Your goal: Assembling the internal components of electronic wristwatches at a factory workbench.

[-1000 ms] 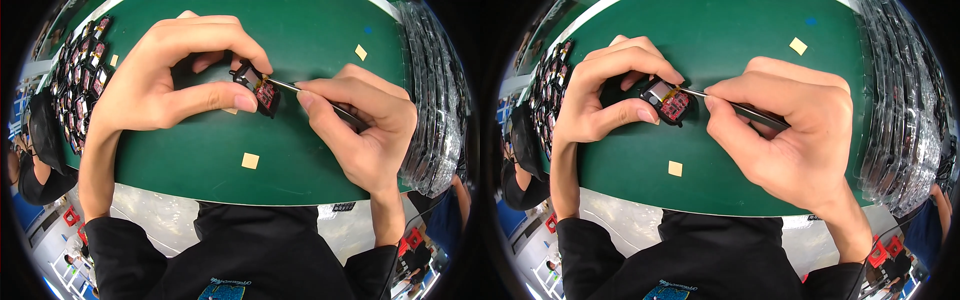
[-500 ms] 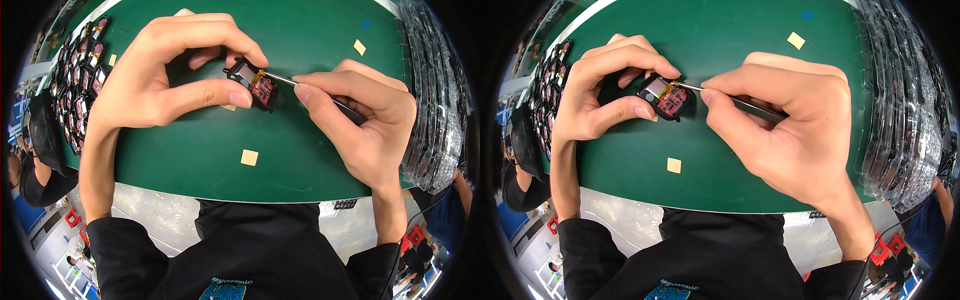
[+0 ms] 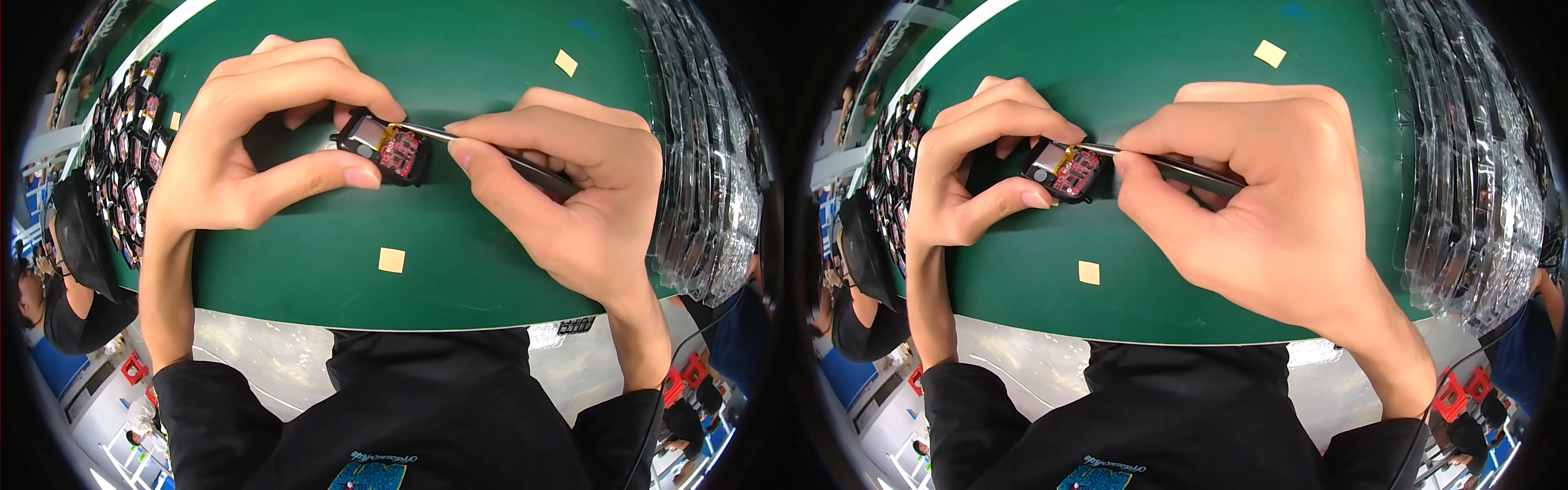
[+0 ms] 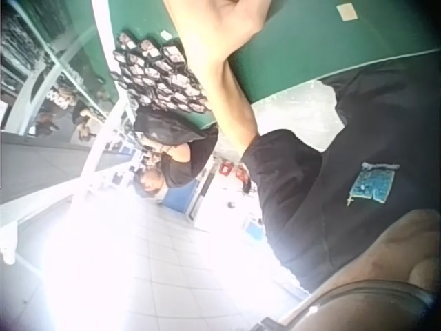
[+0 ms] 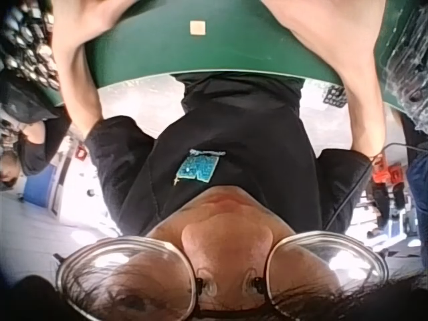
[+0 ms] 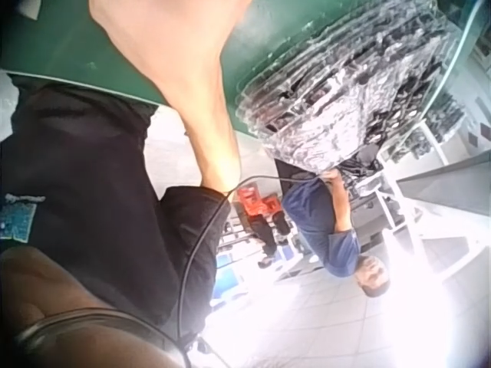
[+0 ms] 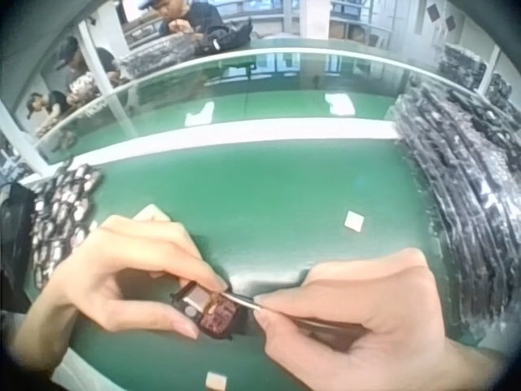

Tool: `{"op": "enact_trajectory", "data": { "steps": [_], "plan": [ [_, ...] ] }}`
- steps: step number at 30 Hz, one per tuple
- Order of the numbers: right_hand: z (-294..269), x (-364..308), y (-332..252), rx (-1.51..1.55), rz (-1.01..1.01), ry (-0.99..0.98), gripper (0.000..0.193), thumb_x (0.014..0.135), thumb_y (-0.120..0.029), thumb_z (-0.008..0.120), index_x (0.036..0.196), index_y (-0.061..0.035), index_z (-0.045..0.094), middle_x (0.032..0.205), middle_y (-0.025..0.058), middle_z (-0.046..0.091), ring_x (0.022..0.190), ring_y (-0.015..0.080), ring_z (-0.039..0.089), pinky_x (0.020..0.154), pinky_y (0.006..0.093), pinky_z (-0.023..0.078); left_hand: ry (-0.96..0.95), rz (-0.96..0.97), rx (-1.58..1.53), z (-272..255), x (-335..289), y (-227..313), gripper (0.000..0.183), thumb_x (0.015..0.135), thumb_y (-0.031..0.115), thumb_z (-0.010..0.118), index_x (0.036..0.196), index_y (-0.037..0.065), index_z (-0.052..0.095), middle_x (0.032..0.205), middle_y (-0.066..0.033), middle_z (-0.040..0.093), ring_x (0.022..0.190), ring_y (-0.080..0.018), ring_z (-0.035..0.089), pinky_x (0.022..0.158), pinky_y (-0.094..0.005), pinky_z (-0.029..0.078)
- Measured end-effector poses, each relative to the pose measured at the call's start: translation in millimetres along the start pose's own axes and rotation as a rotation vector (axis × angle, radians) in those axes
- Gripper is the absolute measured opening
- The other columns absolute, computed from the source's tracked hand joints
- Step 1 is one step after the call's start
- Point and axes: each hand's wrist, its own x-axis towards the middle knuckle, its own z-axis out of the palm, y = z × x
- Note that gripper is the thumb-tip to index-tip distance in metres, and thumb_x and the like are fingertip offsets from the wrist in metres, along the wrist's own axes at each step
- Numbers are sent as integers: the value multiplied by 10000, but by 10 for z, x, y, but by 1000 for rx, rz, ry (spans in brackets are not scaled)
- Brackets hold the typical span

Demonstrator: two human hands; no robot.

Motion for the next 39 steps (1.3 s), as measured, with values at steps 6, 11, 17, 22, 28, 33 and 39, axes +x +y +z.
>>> {"op": "enact_trajectory", "data": {
  "steps": [6,11,17,22,28,33,39],
  "plan": [
    [-27,-3,37,48,15,-20,88,893,54,818,975,41,848,686,17,659,564,29,537,503,217,341,-14,-66,-35,-14,-6,22,583,768,394,921,1175,-8,806,1006,-81,748,815,-174,508,751,-318,377],
    [-17,-6,15,67,24,-19,77,899,49,818,971,44,847,683,14,653,566,23,528,503,211,339,-13,-61,-30,4,-5,11,582,768,393,918,1176,-6,806,1002,-76,741,814,-172,505,753,-318,378],
    [-5,-12,2,69,33,-5,79,899,68,807,968,55,842,702,15,664,575,22,533,509,209,349,2,-25,-24,0,-7,18,539,800,378,908,1162,-9,808,1022,-87,758,812,-176,516,744,-320,381],
    [-26,-13,31,48,32,-25,88,895,76,802,973,61,841,705,21,667,582,30,553,515,207,363,7,-28,-25,5,-5,25,519,804,358,907,1156,-10,806,1027,-96,762,803,-181,518,739,-325,379],
    [-20,-8,3,30,-6,-20,94,887,73,803,966,45,845,674,8,639,556,25,509,503,225,329,10,-18,-38,6,6,24,518,785,319,898,1174,-9,800,999,-92,743,790,-176,510,760,-327,381],
    [2,-25,39,24,-31,0,99,879,70,804,958,31,848,665,1,620,546,21,480,498,237,307,14,-43,-35,14,3,54,521,777,321,895,1172,-5,802,978,-83,723,787,-176,495,768,-331,382],
    [20,-37,48,23,-8,34,89,870,58,810,947,31,846,653,-3,611,548,19,474,501,233,300,13,-70,-56,21,-8,45,518,772,320,890,1171,1,806,980,-80,718,798,-177,487,775,-333,384]
  ]
}}
